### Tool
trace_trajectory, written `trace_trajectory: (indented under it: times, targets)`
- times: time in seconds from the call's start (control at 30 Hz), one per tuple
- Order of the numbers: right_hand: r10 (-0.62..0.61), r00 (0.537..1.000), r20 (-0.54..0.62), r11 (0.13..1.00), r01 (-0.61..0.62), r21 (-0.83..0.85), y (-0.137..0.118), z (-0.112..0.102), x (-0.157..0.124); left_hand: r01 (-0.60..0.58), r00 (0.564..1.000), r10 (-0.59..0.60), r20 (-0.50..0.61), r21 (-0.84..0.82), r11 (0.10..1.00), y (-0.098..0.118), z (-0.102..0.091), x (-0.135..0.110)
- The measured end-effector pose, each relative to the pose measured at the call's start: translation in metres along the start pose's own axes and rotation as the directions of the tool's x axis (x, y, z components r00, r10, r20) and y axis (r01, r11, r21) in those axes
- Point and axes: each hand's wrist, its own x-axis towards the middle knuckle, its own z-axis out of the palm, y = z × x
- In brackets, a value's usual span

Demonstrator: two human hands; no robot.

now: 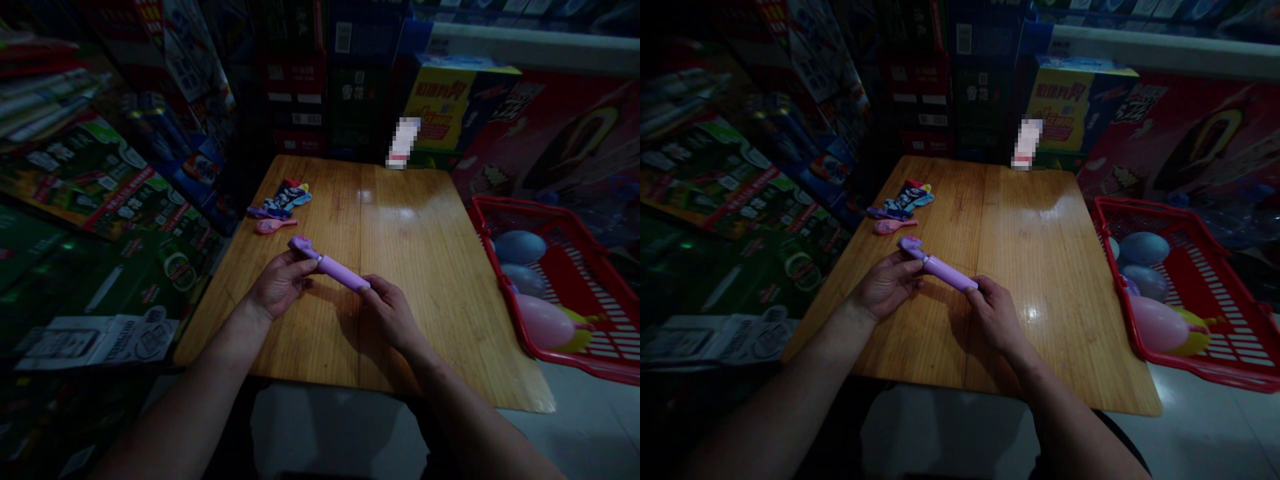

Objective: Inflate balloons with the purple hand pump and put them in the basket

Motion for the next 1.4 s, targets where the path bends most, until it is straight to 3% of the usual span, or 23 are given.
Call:
trace_trajectory:
  times: [0.3,0.63,0.9,1.13,1.23,1.33,1.4]
  targets:
    - [-0.004,0.999,0.049,0.998,0.0,0.063,0.0,0.0,-0.001,-0.045,0.999,0.046,-0.011,0.019,0.999,0.001,0.001,0.002]
    - [-0.028,0.997,0.076,0.998,0.024,0.06,0.003,-0.005,0.001,0.044,0.995,-0.052,0.089,0.089,0.995,0.004,-0.009,-0.002]
    - [-0.017,1.0,0.015,0.998,0.016,0.069,0.003,0.003,0.002,0.069,0.997,-0.063,0.044,-0.132,0.989,-0.005,0.007,0.0]
    - [-0.028,0.999,-0.016,0.999,0.029,0.044,0.003,0.002,0.005,0.049,0.998,-0.044,0.036,-0.164,0.985,-0.012,0.015,0.005]
    - [-0.033,0.999,0.008,0.998,0.033,0.045,0.003,0.002,0.005,0.067,0.995,-0.054,0.084,-0.166,0.984,-0.013,0.015,0.006]
    - [-0.029,1.0,0.007,0.994,0.028,0.11,0.007,0.002,0.006,0.069,0.992,-0.051,0.115,-0.162,0.984,-0.016,0.017,0.006]
    - [0.014,1.0,-0.005,0.968,-0.012,0.252,0.009,0.001,0.009,0.044,0.996,-0.028,0.088,-0.186,0.982,-0.017,0.019,0.006]
